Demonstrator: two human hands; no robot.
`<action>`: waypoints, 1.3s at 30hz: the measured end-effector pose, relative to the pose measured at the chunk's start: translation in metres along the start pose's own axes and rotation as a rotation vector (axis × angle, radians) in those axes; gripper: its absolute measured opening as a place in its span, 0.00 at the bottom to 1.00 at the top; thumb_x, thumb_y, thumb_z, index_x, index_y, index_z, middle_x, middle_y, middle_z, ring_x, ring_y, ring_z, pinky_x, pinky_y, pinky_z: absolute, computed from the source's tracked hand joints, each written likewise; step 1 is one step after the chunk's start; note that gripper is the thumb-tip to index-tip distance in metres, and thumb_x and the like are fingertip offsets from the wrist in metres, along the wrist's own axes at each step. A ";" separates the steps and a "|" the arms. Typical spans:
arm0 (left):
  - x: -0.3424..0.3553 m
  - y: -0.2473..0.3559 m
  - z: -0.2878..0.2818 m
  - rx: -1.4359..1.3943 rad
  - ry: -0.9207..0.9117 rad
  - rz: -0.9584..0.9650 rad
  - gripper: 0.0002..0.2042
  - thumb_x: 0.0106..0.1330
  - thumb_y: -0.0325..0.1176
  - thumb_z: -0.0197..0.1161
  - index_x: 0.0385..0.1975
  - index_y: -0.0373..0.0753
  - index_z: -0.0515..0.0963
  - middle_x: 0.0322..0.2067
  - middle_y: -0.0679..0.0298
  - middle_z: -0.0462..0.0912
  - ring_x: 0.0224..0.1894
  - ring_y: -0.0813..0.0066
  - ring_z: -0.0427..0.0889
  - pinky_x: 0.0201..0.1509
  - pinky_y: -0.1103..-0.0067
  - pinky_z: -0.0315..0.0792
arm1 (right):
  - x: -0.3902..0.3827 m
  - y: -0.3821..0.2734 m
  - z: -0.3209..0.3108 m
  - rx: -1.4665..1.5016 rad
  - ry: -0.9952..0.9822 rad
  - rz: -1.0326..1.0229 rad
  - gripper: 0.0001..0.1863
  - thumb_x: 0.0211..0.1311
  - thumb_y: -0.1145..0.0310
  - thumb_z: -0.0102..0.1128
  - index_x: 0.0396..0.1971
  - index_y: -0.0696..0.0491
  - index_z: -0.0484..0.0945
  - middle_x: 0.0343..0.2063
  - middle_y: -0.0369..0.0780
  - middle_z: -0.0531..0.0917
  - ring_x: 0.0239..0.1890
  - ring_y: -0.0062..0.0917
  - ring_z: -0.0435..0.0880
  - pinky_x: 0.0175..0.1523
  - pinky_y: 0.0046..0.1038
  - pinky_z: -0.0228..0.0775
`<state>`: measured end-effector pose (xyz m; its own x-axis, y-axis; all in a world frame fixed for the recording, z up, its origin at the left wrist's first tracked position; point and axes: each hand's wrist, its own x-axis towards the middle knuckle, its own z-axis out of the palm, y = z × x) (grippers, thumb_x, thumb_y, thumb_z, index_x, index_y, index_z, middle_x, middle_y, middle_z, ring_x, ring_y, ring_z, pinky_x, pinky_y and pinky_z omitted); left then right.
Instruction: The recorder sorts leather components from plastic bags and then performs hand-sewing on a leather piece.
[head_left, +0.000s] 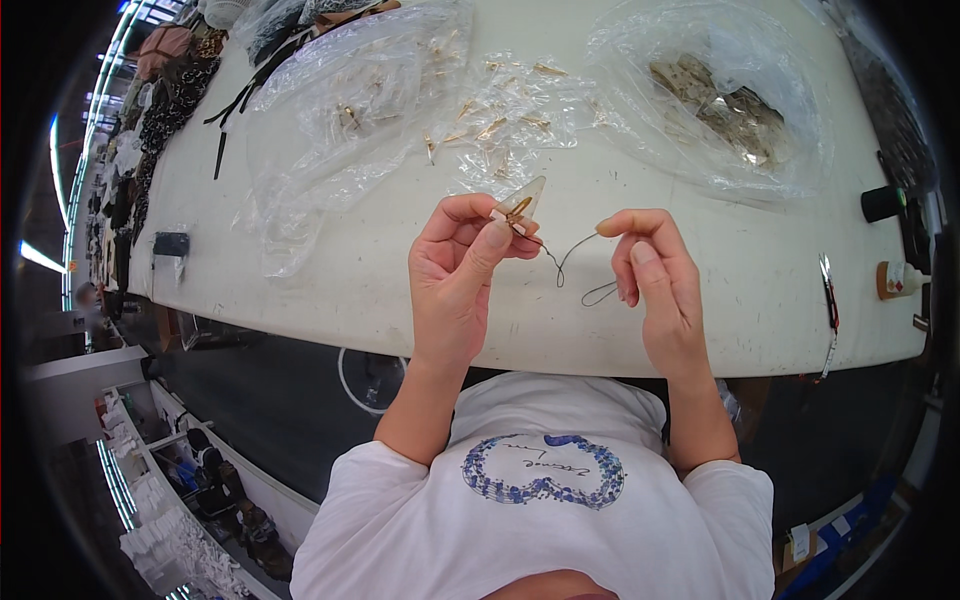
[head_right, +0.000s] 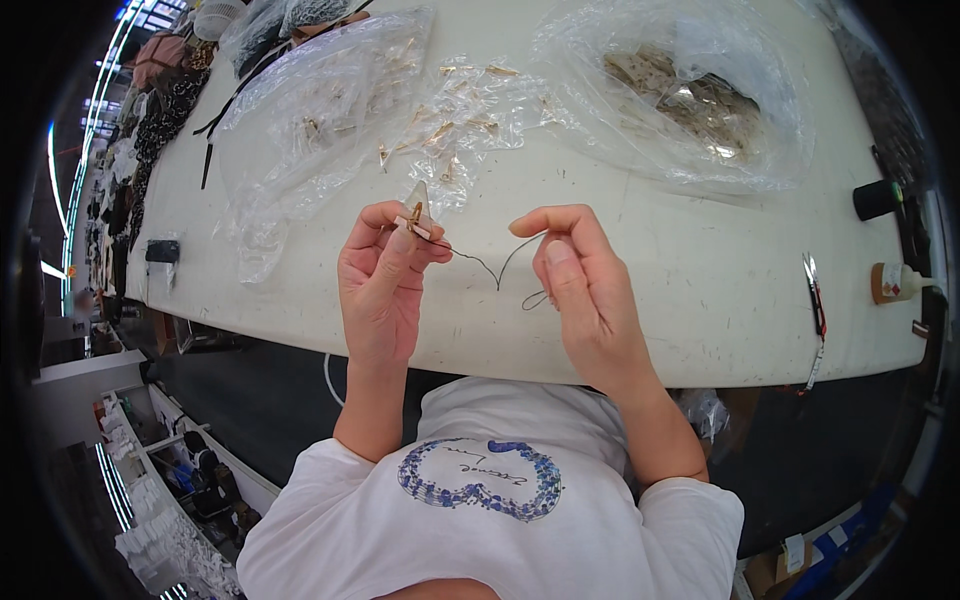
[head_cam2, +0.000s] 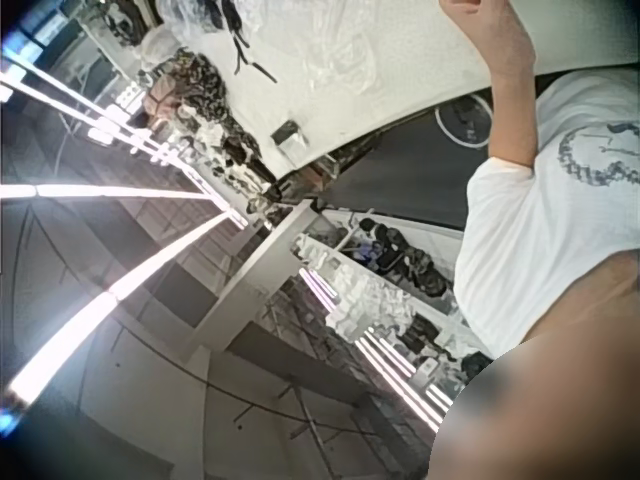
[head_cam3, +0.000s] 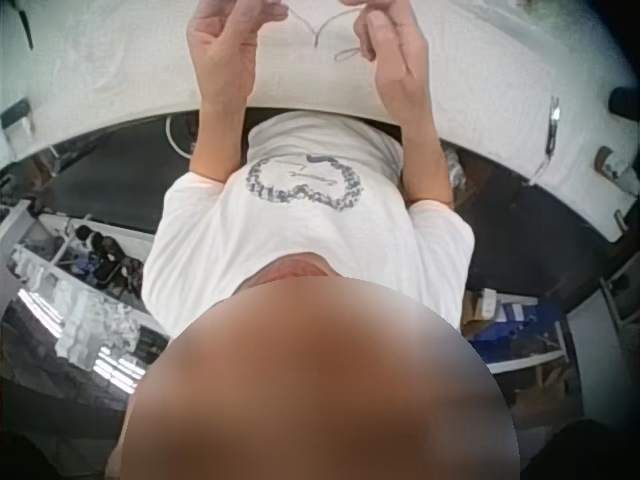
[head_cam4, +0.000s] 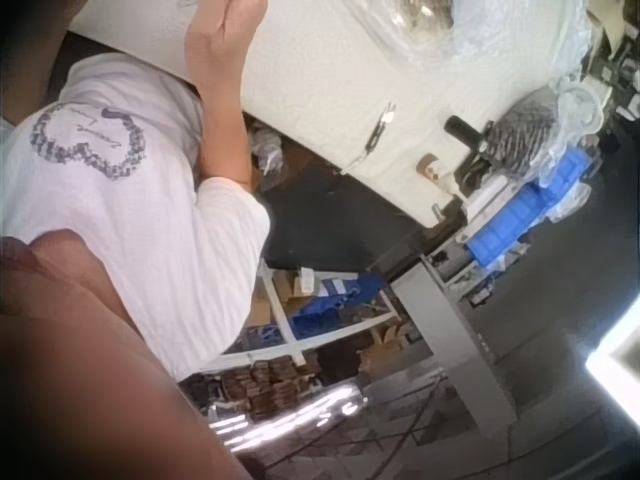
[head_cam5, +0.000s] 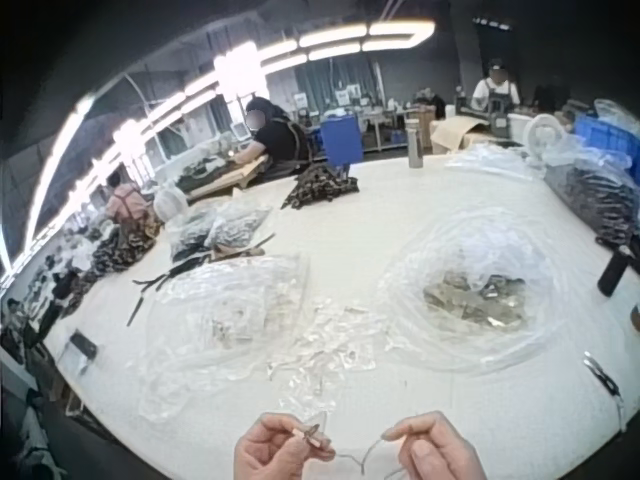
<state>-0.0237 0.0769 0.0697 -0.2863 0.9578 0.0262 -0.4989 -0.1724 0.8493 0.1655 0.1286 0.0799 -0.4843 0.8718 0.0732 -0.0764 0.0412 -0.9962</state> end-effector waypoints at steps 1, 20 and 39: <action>-0.001 0.000 0.000 0.076 -0.003 0.049 0.06 0.71 0.26 0.57 0.44 0.33 0.73 0.37 0.55 0.83 0.39 0.73 0.85 0.46 0.77 0.79 | -0.001 -0.001 -0.001 0.019 0.083 -0.066 0.10 0.71 0.76 0.46 0.49 0.58 0.73 0.21 0.31 0.69 0.26 0.11 0.66 0.33 0.17 0.60; -0.017 -0.003 0.003 0.483 -0.046 0.289 0.08 0.66 0.19 0.60 0.43 0.31 0.73 0.40 0.54 0.82 0.41 0.70 0.85 0.49 0.77 0.80 | -0.012 0.005 0.020 0.489 -0.109 0.169 0.17 0.59 0.80 0.65 0.45 0.58 0.70 0.34 0.37 0.80 0.37 0.14 0.78 0.44 0.19 0.72; -0.018 -0.007 0.002 0.495 -0.085 0.238 0.08 0.66 0.18 0.61 0.42 0.31 0.73 0.39 0.55 0.83 0.41 0.73 0.85 0.47 0.80 0.80 | -0.007 0.004 0.019 0.557 -0.088 0.321 0.16 0.57 0.79 0.68 0.38 0.52 0.67 0.31 0.32 0.77 0.34 0.12 0.77 0.40 0.16 0.71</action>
<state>-0.0134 0.0613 0.0645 -0.2666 0.9244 0.2726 0.0208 -0.2773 0.9606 0.1517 0.1132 0.0763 -0.6264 0.7541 -0.1974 -0.3451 -0.4953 -0.7972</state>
